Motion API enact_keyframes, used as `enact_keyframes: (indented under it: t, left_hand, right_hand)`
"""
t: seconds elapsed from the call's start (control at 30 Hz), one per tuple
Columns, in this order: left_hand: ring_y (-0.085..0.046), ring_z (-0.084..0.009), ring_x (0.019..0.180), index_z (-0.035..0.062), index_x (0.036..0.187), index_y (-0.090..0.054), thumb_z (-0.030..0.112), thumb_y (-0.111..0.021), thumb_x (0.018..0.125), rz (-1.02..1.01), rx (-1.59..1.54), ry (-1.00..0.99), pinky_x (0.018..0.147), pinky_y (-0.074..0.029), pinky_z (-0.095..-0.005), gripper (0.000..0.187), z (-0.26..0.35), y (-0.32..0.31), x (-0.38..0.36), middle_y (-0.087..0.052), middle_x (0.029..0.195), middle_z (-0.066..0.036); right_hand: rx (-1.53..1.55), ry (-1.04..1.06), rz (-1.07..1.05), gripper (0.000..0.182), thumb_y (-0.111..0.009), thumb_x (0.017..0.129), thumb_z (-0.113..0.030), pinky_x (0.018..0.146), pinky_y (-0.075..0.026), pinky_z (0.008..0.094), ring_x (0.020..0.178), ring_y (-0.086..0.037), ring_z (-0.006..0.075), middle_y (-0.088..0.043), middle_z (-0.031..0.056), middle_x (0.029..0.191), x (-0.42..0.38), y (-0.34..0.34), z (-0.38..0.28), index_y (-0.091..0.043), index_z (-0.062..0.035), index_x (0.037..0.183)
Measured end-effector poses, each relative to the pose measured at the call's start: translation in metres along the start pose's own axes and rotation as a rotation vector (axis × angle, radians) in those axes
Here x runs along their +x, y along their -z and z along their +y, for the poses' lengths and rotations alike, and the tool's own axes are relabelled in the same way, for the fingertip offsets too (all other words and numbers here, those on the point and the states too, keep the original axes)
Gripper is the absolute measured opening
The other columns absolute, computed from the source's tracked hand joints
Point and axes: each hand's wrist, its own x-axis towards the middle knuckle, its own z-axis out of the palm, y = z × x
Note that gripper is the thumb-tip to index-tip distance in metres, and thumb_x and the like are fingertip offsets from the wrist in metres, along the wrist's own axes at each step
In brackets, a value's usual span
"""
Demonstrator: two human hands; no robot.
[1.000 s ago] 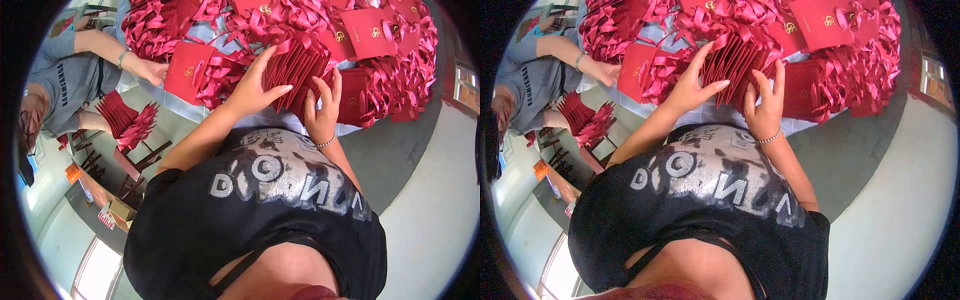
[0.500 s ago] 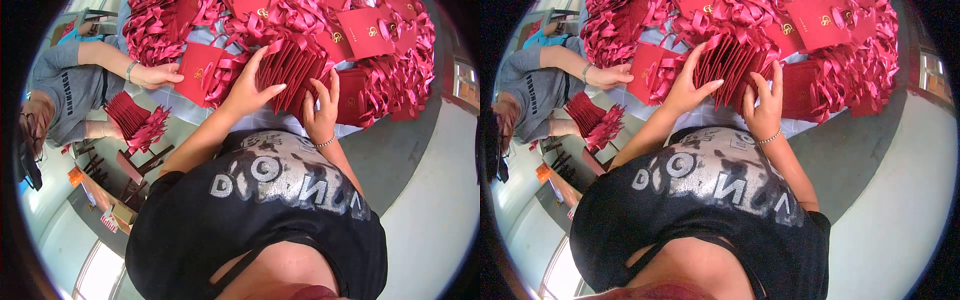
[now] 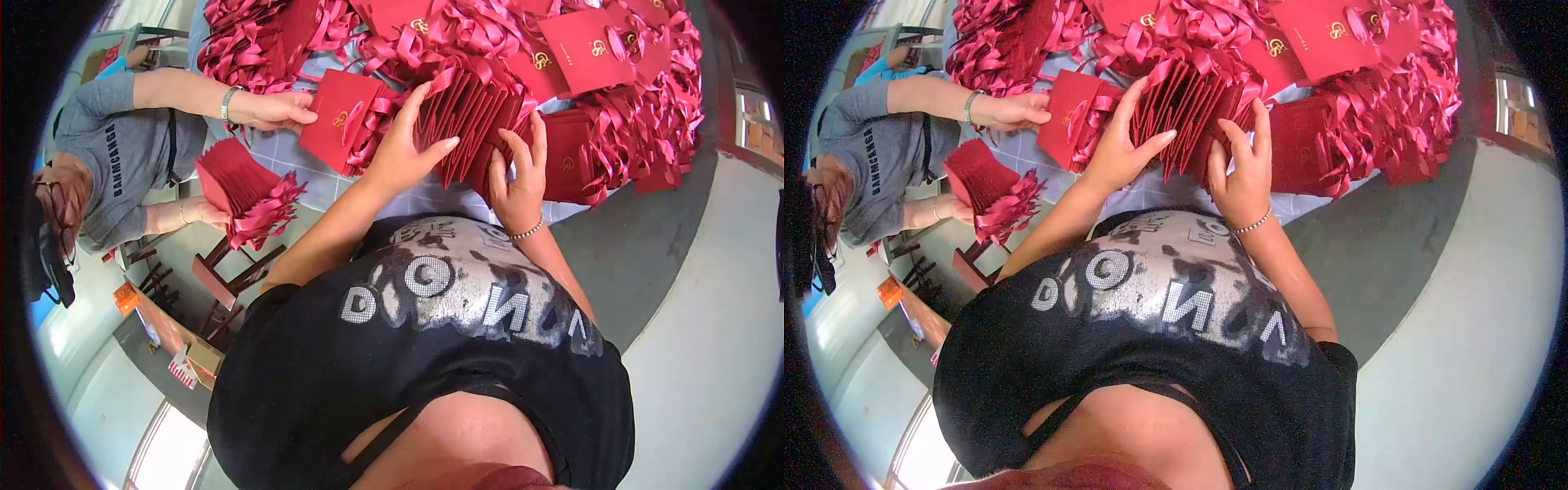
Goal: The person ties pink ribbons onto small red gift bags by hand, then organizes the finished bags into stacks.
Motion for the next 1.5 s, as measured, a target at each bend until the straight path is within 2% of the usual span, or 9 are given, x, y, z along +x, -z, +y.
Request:
enact_keyframes:
  t: [0.1, 0.23, 0.33, 0.47, 0.67, 0.83, 0.97, 1.27, 1.5]
  left_hand:
    - [-0.042, -0.0296, 0.137, -0.0055, 0.149, -0.025, 0.023, -0.082, 0.078, -0.023, 0.020, -0.001, 0.115, -0.032, -0.0399, 0.096, 0.001, -0.004, 0.001, -0.041, 0.146, -0.024]
    - [-0.036, -0.0449, 0.137, -0.0073, 0.147, -0.027, 0.046, -0.089, 0.061, -0.162, 0.394, -0.183, 0.115, -0.030, -0.0482, 0.118, 0.008, -0.015, 0.000, -0.036, 0.145, -0.031]
    - [-0.035, -0.0448, 0.137, -0.0066, 0.147, -0.029, 0.046, -0.090, 0.060, -0.164, 0.365, -0.138, 0.115, -0.031, -0.0477, 0.118, 0.017, -0.020, 0.005, -0.036, 0.146, -0.030]
    - [-0.042, -0.0400, 0.134, -0.0081, 0.145, -0.031, 0.041, -0.089, 0.062, -0.120, 0.236, -0.131, 0.113, -0.034, -0.0451, 0.112, 0.009, -0.019, 0.009, -0.042, 0.142, -0.029]
    - [-0.036, -0.0243, 0.141, -0.0040, 0.151, -0.024, 0.013, -0.072, 0.088, -0.026, 0.014, 0.010, 0.117, -0.028, -0.0362, 0.081, 0.005, -0.008, -0.004, -0.037, 0.152, -0.020]
    - [-0.039, -0.0294, 0.141, 0.0017, 0.148, -0.038, 0.012, -0.070, 0.088, 0.035, 0.349, -0.138, 0.116, -0.030, -0.0374, 0.069, 0.001, 0.005, -0.014, -0.039, 0.151, -0.020]
    - [-0.042, -0.0333, 0.139, 0.0096, 0.137, -0.057, 0.011, -0.069, 0.089, 0.065, 0.327, -0.179, 0.113, -0.034, -0.0397, 0.050, 0.008, 0.007, -0.020, -0.039, 0.151, -0.022]
    - [-0.047, -0.0392, 0.132, 0.0026, 0.119, -0.062, 0.004, -0.069, 0.086, 0.073, 0.319, -0.212, 0.110, -0.038, -0.0413, 0.034, 0.004, 0.012, -0.024, -0.041, 0.147, -0.025]
    - [-0.048, -0.0359, 0.132, 0.0019, 0.115, -0.058, 0.002, -0.075, 0.081, 0.167, 0.334, -0.266, 0.110, -0.037, -0.0419, 0.039, -0.002, 0.010, -0.023, -0.043, 0.147, -0.024]
  right_hand:
    - [0.002, -0.007, 0.000, 0.030, -0.066, 0.083, -0.002, 0.108, -0.039, 0.0453, 0.131, -0.044, 0.0475, -0.036, 0.0333, 0.146, 0.000, -0.002, 0.000, -0.062, -0.0005, 0.113]
    - [0.098, -0.069, -0.025, 0.030, -0.066, 0.087, -0.003, 0.110, -0.038, 0.0433, 0.138, -0.039, 0.0408, -0.034, 0.0255, 0.151, -0.001, -0.005, -0.003, -0.062, -0.0031, 0.116]
    - [0.097, -0.049, -0.016, 0.029, -0.067, 0.087, -0.004, 0.109, -0.039, 0.0433, 0.138, -0.040, 0.0397, -0.035, 0.0236, 0.151, -0.001, -0.008, 0.000, -0.062, -0.0037, 0.116]
    - [0.086, 0.006, 0.011, 0.029, -0.068, 0.084, -0.004, 0.108, -0.039, 0.0462, 0.132, -0.045, 0.0465, -0.037, 0.0311, 0.146, 0.000, -0.006, 0.004, -0.063, -0.0013, 0.112]
    - [0.076, 0.012, 0.025, 0.027, -0.065, 0.084, -0.004, 0.107, -0.040, 0.0448, 0.132, -0.045, 0.0457, -0.038, 0.0317, 0.146, -0.003, -0.002, 0.004, -0.063, -0.0007, 0.111]
    - [0.067, 0.004, 0.021, 0.027, -0.065, 0.084, -0.004, 0.107, -0.040, 0.0444, 0.132, -0.044, 0.0453, -0.039, 0.0309, 0.146, -0.004, -0.004, 0.003, -0.063, -0.0015, 0.111]
    - [0.076, -0.001, 0.016, 0.028, -0.065, 0.083, -0.003, 0.107, -0.039, 0.0446, 0.132, -0.044, 0.0455, -0.039, 0.0306, 0.146, -0.005, -0.005, 0.004, -0.063, -0.0016, 0.111]
    - [0.110, -0.033, 0.007, 0.029, -0.066, 0.083, -0.003, 0.108, -0.038, 0.0443, 0.133, -0.043, 0.0451, -0.038, 0.0304, 0.146, -0.004, -0.005, 0.004, -0.063, -0.0017, 0.112]
    - [0.073, -0.018, 0.003, 0.029, -0.066, 0.083, -0.002, 0.110, -0.037, 0.0442, 0.134, -0.042, 0.0447, -0.038, 0.0296, 0.147, -0.004, -0.006, 0.008, -0.063, -0.0021, 0.112]
